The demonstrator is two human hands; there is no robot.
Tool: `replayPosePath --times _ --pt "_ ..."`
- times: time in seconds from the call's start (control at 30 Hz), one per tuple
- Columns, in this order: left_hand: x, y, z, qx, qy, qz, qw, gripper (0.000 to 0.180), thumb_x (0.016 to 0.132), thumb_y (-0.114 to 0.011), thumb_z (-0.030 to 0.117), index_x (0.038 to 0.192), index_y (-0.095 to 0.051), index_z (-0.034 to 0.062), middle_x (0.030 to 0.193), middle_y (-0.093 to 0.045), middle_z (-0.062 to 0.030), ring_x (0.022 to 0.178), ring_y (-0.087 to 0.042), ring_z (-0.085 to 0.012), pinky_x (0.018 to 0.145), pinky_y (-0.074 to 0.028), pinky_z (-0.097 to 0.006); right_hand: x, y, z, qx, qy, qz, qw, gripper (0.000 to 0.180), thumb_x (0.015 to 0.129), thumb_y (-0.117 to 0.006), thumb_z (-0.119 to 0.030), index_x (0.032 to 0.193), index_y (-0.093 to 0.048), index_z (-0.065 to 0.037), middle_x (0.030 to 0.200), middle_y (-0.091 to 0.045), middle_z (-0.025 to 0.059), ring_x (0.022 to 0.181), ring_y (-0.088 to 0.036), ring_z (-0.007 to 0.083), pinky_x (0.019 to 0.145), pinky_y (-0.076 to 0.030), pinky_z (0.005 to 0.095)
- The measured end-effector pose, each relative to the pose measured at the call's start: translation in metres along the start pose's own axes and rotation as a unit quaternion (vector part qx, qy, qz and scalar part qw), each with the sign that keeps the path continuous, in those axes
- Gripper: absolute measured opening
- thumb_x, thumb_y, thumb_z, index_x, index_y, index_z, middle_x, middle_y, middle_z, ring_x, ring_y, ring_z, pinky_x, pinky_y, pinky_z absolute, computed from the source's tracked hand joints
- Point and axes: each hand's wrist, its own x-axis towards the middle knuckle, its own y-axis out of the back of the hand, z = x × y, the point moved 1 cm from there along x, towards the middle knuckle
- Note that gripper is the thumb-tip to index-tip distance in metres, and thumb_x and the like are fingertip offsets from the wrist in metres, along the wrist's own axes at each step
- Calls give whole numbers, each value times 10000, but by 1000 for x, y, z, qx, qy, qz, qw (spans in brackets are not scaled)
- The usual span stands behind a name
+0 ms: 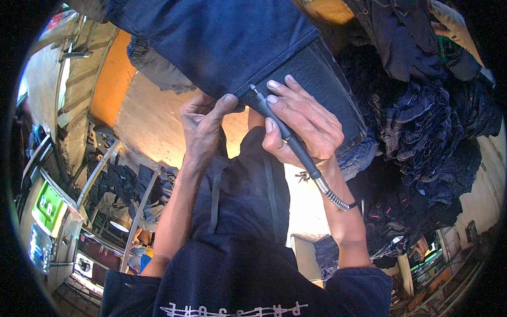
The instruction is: The person uses a handheld rotary tool to distress the seams and pockets of dark denim jeans. They repeatedly pick up jeans from a pile, apply the tool to specific areas, and place the jeans back down.
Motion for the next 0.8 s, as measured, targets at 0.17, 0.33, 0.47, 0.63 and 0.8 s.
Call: replayPosePath --times 0.17,0.33,0.47,0.63,0.8 --pt "1 1 0 5 5 -2 1000 219 955 -842 74 1122 -780 -54 996 -818 -157 880 -797 -204 863 -657 -340 0 1 2 -4 -11 21 1000 224 817 -747 -71 994 -798 56 966 -814 208 1045 -814 371 1019 -630 549" --pt "1 2 2 21 4 -10 1000 222 954 -845 81 1116 -779 -56 994 -817 -163 881 -798 -210 860 -659 -345 -2 2 3 -10 -20 25 999 226 837 -744 -92 1003 -800 50 968 -815 206 1055 -811 375 1035 -620 550" --pt "0 2 1 27 5 -5 1000 222 952 -851 91 1104 -781 -54 995 -818 -161 879 -798 -209 854 -655 -340 -3 3 4 -21 -26 29 999 228 850 -743 -101 1015 -803 43 970 -817 202 1062 -810 374 1034 -617 557" --pt "0 3 0 30 -5 -8 1000 225 952 -854 92 1111 -784 -51 1004 -821 -148 896 -786 -182 870 -631 -315 -2 0 1 5 -3 -3 1000 225 860 -755 -123 1022 -811 24 971 -822 186 1067 -810 364 1029 -619 564" --pt "0 6 -4 53 -10 -3 999 263 939 -870 103 1142 -788 -42 1038 -822 -118 940 -757 -146 912 -587 -292 -2 -1 -1 32 19 -47 998 209 890 -773 -155 1021 -814 2 944 -824 160 1071 -811 349 1028 -623 555"
